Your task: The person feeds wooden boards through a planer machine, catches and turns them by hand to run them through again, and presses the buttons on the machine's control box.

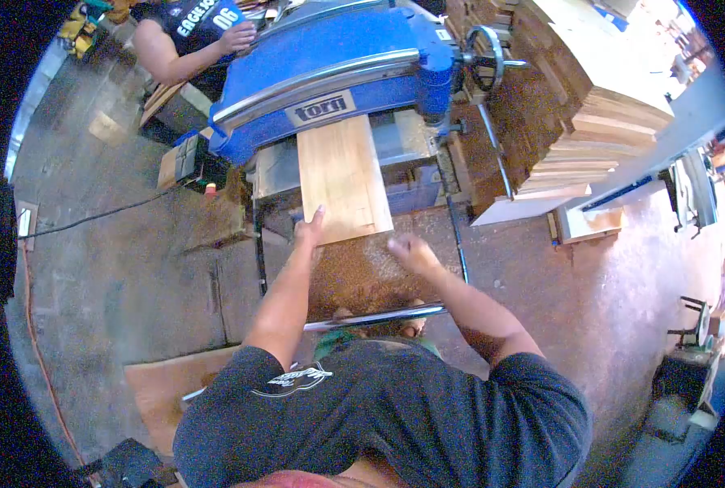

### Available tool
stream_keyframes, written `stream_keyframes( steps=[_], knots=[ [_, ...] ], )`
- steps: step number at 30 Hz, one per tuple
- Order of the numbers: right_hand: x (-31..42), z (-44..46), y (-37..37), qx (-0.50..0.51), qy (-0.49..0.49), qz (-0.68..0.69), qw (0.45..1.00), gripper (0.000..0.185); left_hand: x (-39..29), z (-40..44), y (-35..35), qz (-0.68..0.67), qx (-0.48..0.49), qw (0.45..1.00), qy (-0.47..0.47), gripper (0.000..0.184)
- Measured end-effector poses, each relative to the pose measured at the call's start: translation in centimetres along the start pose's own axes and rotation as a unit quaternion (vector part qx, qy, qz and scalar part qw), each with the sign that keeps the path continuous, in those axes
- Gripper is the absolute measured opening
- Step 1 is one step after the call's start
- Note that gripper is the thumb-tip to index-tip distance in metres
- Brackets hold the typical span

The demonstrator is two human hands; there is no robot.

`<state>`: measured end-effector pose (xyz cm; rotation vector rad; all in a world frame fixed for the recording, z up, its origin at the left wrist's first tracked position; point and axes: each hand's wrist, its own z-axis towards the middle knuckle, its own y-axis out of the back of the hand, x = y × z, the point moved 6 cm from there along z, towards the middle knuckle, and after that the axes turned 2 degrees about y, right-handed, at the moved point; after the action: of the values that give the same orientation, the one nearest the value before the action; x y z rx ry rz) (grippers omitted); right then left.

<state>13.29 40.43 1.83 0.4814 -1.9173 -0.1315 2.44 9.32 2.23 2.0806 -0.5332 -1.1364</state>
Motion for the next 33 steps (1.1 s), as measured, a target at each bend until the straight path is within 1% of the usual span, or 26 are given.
stream_keyframes(
  steps=[1,2,3,5,6,7,9,10,12,13,15,16,17,19,21,22,23,24,25,26,27,28,29,31,32,33],
  knots=[
    [-0.4,-2.8,0.0,-0.056,0.063,-0.078,0.993,0.053,0.0,0.3,-0.1,-0.022,0.001,1.000,0.003,0.099],
    [-0.7,-5.3,-0.3,-0.037,0.065,-0.132,0.988,0.055,-0.4,0.4,0.1,0.020,0.013,0.999,0.030,0.100],
    [-0.6,-7.9,-0.6,-0.016,0.065,-0.183,0.981,0.056,-0.7,0.4,0.2,0.021,0.017,0.999,0.027,0.100],
    [-1.3,-11.4,-1.1,0.032,0.050,-0.291,0.955,0.057,-1.4,0.2,0.6,-0.016,-0.011,1.000,0.005,0.102],
    [-0.7,-13.0,-1.3,0.070,0.050,-0.329,0.940,0.056,-2.4,-0.5,1.3,0.002,-0.020,1.000,0.001,0.103],
    [-1.6,-13.5,-1.7,0.073,0.047,-0.329,0.940,0.056,-2.1,0.1,0.9,0.003,-0.016,1.000,0.004,0.103],
    [-1.5,-14.5,-1.9,-0.018,0.204,-0.386,0.899,0.049,-2.3,1.7,0.6,0.047,-0.036,0.998,-0.028,0.103],
    [-1.4,-14.5,-1.9,-0.029,0.198,-0.396,0.896,0.042,-2.5,1.5,0.7,0.049,-0.034,0.998,-0.024,0.103],
    [-1.0,-14.3,-1.6,-0.028,0.220,-0.399,0.890,0.041,-3.0,1.2,0.8,-0.006,0.045,0.999,0.022,0.103],
    [-0.4,-14.6,-1.7,-0.031,0.242,-0.400,0.883,0.041,-3.3,0.5,1.7,-0.003,0.046,0.999,0.026,0.103],
    [-0.4,-14.4,-1.8,-0.022,0.224,-0.410,0.884,0.040,-4.7,-0.2,2.4,0.090,0.123,0.988,0.002,0.101],
    [-0.7,-14.5,-1.9,-0.033,0.226,-0.403,0.886,0.039,-3.7,1.1,1.9,0.146,0.143,0.979,-0.008,0.090],
    [-0.9,-14.6,-1.9,-0.044,0.228,-0.397,0.888,0.039,-2.0,1.7,1.5,0.147,0.144,0.979,-0.006,0.090],
    [-1.0,-14.4,-2.0,-0.044,0.230,-0.398,0.887,0.040,-0.9,-0.9,1.2,0.181,0.252,0.944,-0.110,0.078],
    [-1.0,-14.4,-2.0,-0.065,0.262,-0.384,0.883,0.041,3.3,-2.9,-0.4,0.275,0.319,0.862,-0.284,0.069],
    [-0.9,-14.5,-2.1,-0.066,0.264,-0.383,0.883,0.041,6.1,-5.1,-1.3,0.269,0.366,0.838,-0.302,0.065],
    [-0.9,-14.6,-2.0,-0.058,0.255,-0.384,0.885,0.041,7.8,-7.9,-1.2,0.226,0.376,0.851,-0.287,0.064],
    [-0.9,-14.6,-1.9,-0.053,0.247,-0.387,0.887,0.040,9.5,-10.5,-1.2,0.254,0.441,0.826,-0.241,0.059],
    [-1.4,-14.6,-2.1,-0.074,0.265,-0.379,0.884,0.040,12.0,-12.5,-1.2,0.183,0.375,0.867,-0.273,0.059],
    [-1.1,-14.7,-1.8,-0.089,0.282,-0.384,0.875,0.039,16.0,-12.6,-2.7,0.194,0.400,0.861,-0.248,0.056],
    [-0.8,-15.0,-1.8,-0.099,0.296,-0.388,0.867,0.038,15.2,-15.3,-0.7,0.201,0.230,0.911,-0.276,0.052],
    [-0.7,-15.0,-1.8,-0.101,0.302,-0.392,0.863,0.038,10.5,-18.7,2.8,0.307,0.201,0.916,-0.161,0.048],
    [-0.7,-14.9,-1.8,-0.098,0.301,-0.378,0.870,0.037,10.4,-18.6,2.3,0.301,0.194,0.920,-0.159,0.048],
    [-0.6,-15.0,-2.1,-0.071,0.314,-0.368,0.872,0.037,11.0,-19.5,2.9,0.187,0.064,0.966,-0.169,0.045],
    [-0.8,-15.0,-1.9,-0.071,0.288,-0.373,0.879,0.036,11.4,-19.3,2.4,0.179,0.076,0.972,-0.130,0.042],
    [-0.6,-14.9,-1.8,-0.069,0.266,-0.379,0.884,0.035,11.1,-19.3,2.4,0.160,0.080,0.977,-0.114,0.040]
  ],
)
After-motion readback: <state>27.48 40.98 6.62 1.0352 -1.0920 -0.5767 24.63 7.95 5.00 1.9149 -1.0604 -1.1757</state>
